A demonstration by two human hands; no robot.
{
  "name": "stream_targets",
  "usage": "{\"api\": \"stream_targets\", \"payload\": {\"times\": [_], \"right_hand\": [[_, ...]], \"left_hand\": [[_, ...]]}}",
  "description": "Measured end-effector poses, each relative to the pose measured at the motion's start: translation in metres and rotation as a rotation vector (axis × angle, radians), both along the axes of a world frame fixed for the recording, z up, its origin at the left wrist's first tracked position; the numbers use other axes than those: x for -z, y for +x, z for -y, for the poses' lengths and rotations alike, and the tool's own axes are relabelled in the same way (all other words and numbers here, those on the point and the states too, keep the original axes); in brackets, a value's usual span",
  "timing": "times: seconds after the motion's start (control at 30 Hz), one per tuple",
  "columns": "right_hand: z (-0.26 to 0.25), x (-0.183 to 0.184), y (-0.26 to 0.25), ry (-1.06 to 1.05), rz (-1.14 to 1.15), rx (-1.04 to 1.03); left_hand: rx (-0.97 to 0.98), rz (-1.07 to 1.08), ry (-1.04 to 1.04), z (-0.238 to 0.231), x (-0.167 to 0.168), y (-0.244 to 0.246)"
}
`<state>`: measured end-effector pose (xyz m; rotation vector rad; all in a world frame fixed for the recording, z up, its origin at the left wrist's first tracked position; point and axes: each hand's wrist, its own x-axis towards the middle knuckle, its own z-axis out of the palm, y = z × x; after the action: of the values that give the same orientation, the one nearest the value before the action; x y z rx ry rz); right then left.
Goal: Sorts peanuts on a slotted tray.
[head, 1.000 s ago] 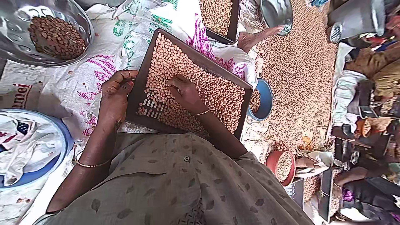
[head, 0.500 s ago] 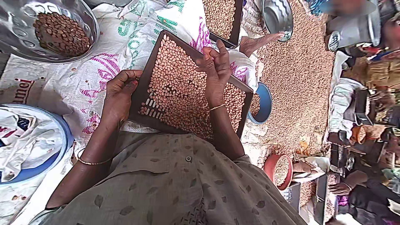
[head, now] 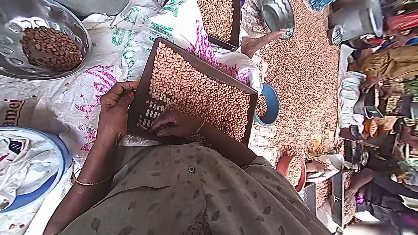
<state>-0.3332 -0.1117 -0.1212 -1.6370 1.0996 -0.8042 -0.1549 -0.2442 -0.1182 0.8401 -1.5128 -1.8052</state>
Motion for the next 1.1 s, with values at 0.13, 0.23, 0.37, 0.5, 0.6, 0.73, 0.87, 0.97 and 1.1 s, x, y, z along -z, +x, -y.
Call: {"api": "stream_targets", "payload": {"times": [0.13,0.23,0.37,0.5,0.6,0.73,0.87,0.97,1.1], "right_hand": [[-0.016,-0.012,-0.035,0.051,0.126,0.441],[-0.001,-0.002,-0.023,-0.258,-0.190,0.749],[0.017,0.013,0.013,-0.339,-0.799,0.527],[0.009,0.037,-0.003,-0.452,-1.179,0.604],[-0.016,0.030,-0.042,-0.409,-1.279,0.724],[-0.060,0.007,-0.083,-0.221,-1.323,0.932],[-0.079,-0.020,-0.095,0.075,-1.302,1.147],[-0.071,-0.048,-0.074,-0.009,-1.201,1.091],[-0.012,-0.044,-0.066,-0.224,-0.887,0.956]], "left_hand": [[0.008,-0.010,-0.002,-0.001,0.001,0.000],[0.006,-0.001,-0.013,0.000,0.000,-0.001],[-0.004,0.043,-0.007,-0.001,-0.004,-0.001],[-0.003,0.028,0.022,0.000,0.000,0.001],[0.010,0.020,0.030,0.001,0.002,0.001],[0.022,0.009,0.028,0.001,0.003,0.001],[0.025,0.003,0.018,0.000,0.004,0.002],[0.014,0.008,0.015,0.000,0.004,0.002],[0.002,-0.002,0.018,0.000,0.003,-0.001]]}}
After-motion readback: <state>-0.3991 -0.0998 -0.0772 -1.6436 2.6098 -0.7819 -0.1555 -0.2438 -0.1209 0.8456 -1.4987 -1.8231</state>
